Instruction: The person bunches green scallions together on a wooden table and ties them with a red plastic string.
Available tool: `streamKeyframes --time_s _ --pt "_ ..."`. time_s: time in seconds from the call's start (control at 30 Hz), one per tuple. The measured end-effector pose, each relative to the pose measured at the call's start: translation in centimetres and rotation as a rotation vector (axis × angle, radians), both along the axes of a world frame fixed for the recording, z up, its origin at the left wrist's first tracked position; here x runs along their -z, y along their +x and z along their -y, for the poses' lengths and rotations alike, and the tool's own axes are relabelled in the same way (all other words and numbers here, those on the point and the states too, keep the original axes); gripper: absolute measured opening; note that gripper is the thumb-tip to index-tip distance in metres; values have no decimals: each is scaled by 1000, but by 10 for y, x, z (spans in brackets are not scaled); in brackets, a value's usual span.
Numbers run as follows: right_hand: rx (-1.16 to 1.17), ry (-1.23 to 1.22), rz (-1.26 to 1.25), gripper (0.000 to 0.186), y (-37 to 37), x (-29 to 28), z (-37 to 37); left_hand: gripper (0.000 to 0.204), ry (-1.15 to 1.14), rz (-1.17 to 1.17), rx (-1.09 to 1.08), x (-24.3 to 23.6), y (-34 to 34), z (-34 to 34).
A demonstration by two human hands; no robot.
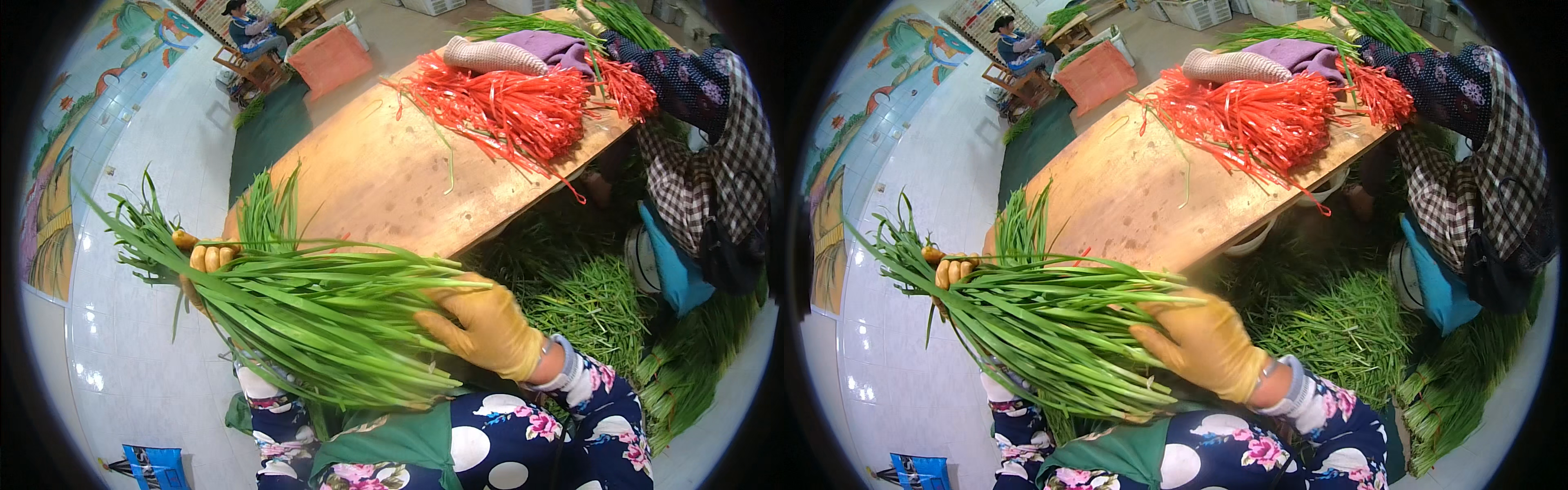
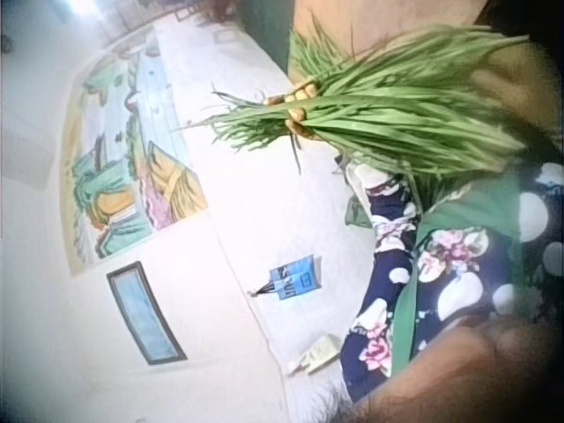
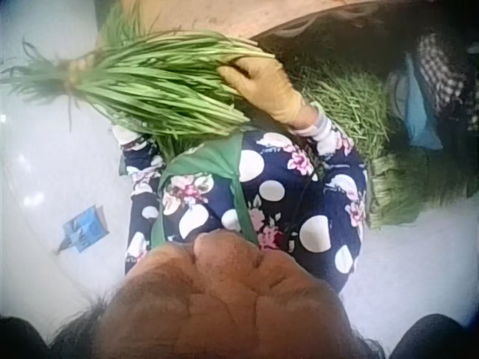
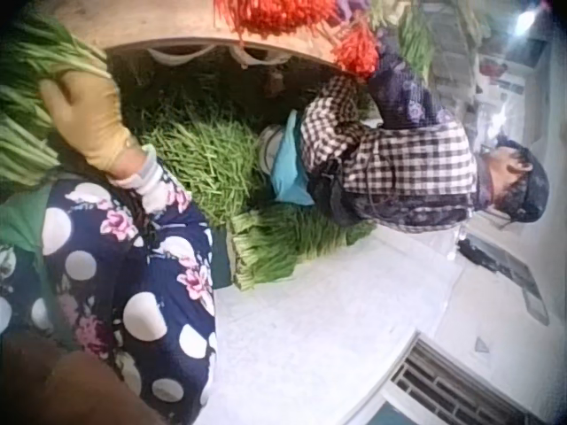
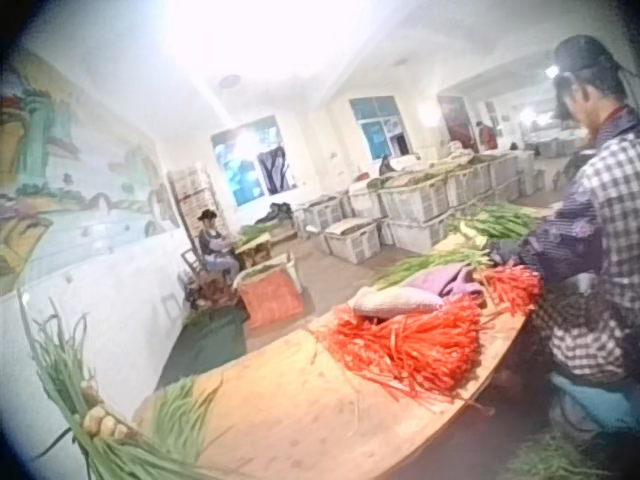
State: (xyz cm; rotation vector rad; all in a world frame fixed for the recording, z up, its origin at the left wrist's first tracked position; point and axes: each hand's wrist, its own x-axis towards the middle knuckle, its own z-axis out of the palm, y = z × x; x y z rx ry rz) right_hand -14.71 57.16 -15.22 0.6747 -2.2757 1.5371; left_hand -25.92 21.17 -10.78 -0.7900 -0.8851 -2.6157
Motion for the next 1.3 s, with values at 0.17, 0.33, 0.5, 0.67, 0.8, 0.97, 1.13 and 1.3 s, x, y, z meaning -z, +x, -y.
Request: streamKeyframes --time_s 0.17,0.33,0.5,0.67,0.8,0.97,1.13,1.3 --pt "-505 -772 664 31 2 29 7 34 194 -44 225 24 -10 42" --pt "-659 -506 918 25 27 57 -74 30 68 -90 334 29 -8 66" --pt "-126 995 886 28 33 80 -126 27 44 -101 410 25 -4 73" --pt "-375 80 461 47 25 59 -81 24 -19 -150 647 15 -8 65" --pt "-577 -409 647 42 0 36 -17 29 -62 -247 655 4 -18 38" --pt "-428 -577 512 36 -10 48 28 28 -87 -220 524 -3 -6 22" --pt "-560 -839 879 30 17 82 -60 27 -35 -114 357 3 6 36" --pt "105 515 903 26 30 83 -126 25 -31 -56 309 8 2 39"
